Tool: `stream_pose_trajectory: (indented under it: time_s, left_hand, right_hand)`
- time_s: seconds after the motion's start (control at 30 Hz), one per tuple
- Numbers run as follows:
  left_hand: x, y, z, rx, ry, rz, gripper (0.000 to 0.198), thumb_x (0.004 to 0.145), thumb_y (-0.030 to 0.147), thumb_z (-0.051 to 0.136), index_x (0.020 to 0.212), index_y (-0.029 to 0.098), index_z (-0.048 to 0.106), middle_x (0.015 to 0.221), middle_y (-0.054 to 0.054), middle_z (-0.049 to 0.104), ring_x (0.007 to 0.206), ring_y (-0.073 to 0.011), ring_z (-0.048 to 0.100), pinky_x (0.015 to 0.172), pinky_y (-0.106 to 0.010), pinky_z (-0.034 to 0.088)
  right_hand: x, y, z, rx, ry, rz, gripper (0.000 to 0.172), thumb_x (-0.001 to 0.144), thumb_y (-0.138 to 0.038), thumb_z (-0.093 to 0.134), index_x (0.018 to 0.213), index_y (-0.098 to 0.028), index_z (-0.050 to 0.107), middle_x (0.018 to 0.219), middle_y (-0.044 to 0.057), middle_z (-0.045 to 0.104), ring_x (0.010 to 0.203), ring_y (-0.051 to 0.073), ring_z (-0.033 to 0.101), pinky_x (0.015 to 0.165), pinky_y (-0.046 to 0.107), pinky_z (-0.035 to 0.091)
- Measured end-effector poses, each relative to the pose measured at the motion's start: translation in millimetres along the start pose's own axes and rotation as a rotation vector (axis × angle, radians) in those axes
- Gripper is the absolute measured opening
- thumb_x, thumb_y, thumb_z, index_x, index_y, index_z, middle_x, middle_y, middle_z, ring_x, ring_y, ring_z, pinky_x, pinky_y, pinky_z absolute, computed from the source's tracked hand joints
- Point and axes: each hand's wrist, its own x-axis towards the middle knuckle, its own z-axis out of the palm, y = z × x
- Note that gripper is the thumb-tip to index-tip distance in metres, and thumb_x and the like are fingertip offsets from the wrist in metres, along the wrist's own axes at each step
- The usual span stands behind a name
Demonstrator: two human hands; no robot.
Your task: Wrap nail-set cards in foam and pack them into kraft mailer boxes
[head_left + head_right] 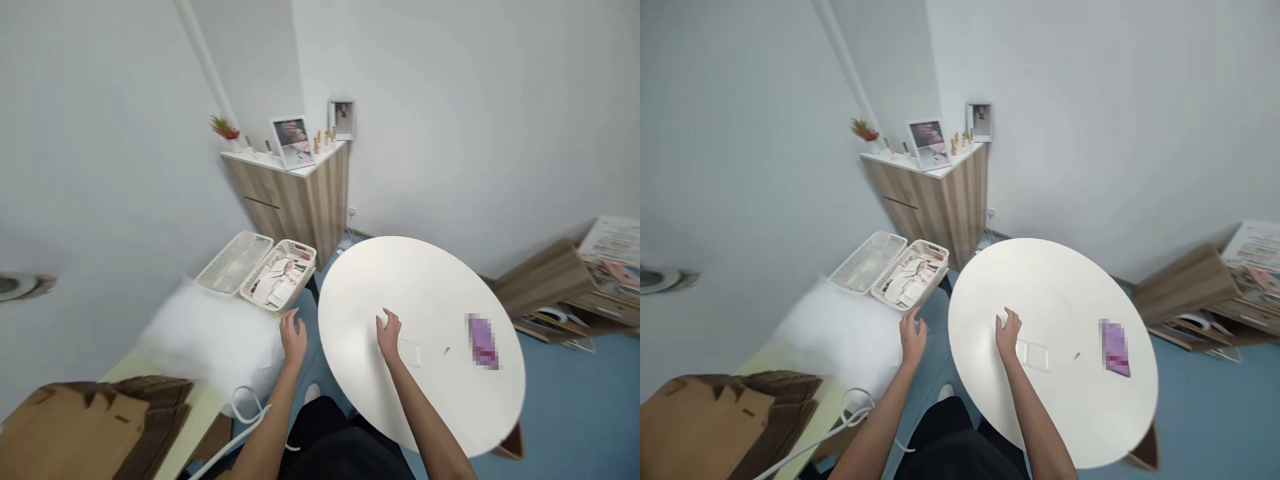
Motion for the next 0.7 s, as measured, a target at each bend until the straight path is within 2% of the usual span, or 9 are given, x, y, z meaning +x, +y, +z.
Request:
stream_pose_trajectory:
  time_s: [0.07,0.17,0.27,0.37,0.43,0.53,0.6,0.7]
  left_hand:
    - [15.4,-17.1,-22.5,0.169,0.009,0.067,0.042,0.088,0.021,0.043,0.129,0.016,0.053,0.132,-0.016,0.053,0.128,-0.0290,0.046,0.107,-0.051,0.039]
    - [29.3,-44.0,-43.2,0.393,-0.103,0.089,0.053,0.091,0.025,0.042,0.143,0.015,0.040,0.151,-0.018,0.036,0.142,-0.0347,0.027,0.111,-0.061,0.028]
    - [33.8,-66.7,-51.5,0.507,-0.259,0.143,0.060,0.092,0.028,0.041,0.149,0.018,0.029,0.158,-0.015,0.025,0.146,-0.0356,0.017,0.111,-0.066,0.019]
    - [33.0,-80.7,-53.6,0.514,-0.307,0.195,0.067,0.092,0.028,0.041,0.153,0.017,0.017,0.159,-0.014,0.021,0.147,-0.0319,0.014,0.114,-0.062,0.017]
    - [31.6,-85.5,-54.4,0.493,-0.301,0.205,0.071,0.092,0.028,0.039,0.154,0.015,0.008,0.159,-0.014,0.021,0.147,-0.0298,0.014,0.115,-0.060,0.017]
    - [31.3,-87.9,-57.5,0.471,-0.308,0.210,0.073,0.092,0.026,0.038,0.154,0.014,0.002,0.158,-0.013,0.024,0.147,-0.0280,0.016,0.116,-0.058,0.018]
    - [33.0,-87.3,-61.4,0.471,-0.319,0.207,0.073,0.091,0.025,0.038,0.154,0.016,0.003,0.158,-0.012,0.025,0.147,-0.0274,0.018,0.116,-0.057,0.018]
    - [36.6,-84.4,-68.6,0.481,-0.330,0.199,0.073,0.089,0.021,0.039,0.154,0.017,0.008,0.157,-0.010,0.028,0.146,-0.0268,0.020,0.117,-0.057,0.018]
  right_hand:
    - [0.9,-30.8,31.5,0.001,-0.064,-0.113,0.044,0.088,-0.042,0.043,0.123,-0.017,0.051,0.124,0.014,0.054,0.118,0.030,0.043,0.099,0.044,0.034]
    - [0.2,-79.6,78.7,-0.018,-0.135,-0.300,0.043,0.089,-0.039,0.044,0.125,-0.017,0.050,0.122,0.014,0.054,0.117,0.029,0.044,0.100,0.045,0.035]
    - [-0.5,-131.3,121.7,-0.081,-0.211,-0.501,0.042,0.091,-0.034,0.044,0.129,-0.017,0.048,0.124,0.014,0.055,0.117,0.028,0.046,0.100,0.044,0.037]
    - [0.6,-180.4,160.1,-0.234,-0.345,-0.667,0.041,0.090,-0.028,0.045,0.130,-0.017,0.049,0.122,0.013,0.059,0.115,0.027,0.049,0.099,0.042,0.038]
    - [1.4,-207.8,184.2,-0.405,-0.448,-0.702,0.043,0.089,-0.026,0.048,0.130,-0.015,0.050,0.121,0.015,0.061,0.114,0.027,0.052,0.099,0.040,0.037]
    - [0.1,-236.4,217.8,-0.694,-0.603,-0.660,0.047,0.085,-0.025,0.055,0.129,-0.010,0.053,0.121,0.020,0.062,0.115,0.029,0.055,0.102,0.042,0.034]
    - [-3.1,-246.9,237.0,-0.849,-0.672,-0.631,0.049,0.083,-0.026,0.058,0.128,-0.008,0.055,0.125,0.024,0.060,0.118,0.032,0.054,0.106,0.048,0.028]
    - [-9.4,-253.6,256.9,-0.980,-0.695,-0.620,0.053,0.082,-0.029,0.060,0.130,-0.008,0.053,0.133,0.028,0.054,0.121,0.035,0.053,0.107,0.054,0.023]
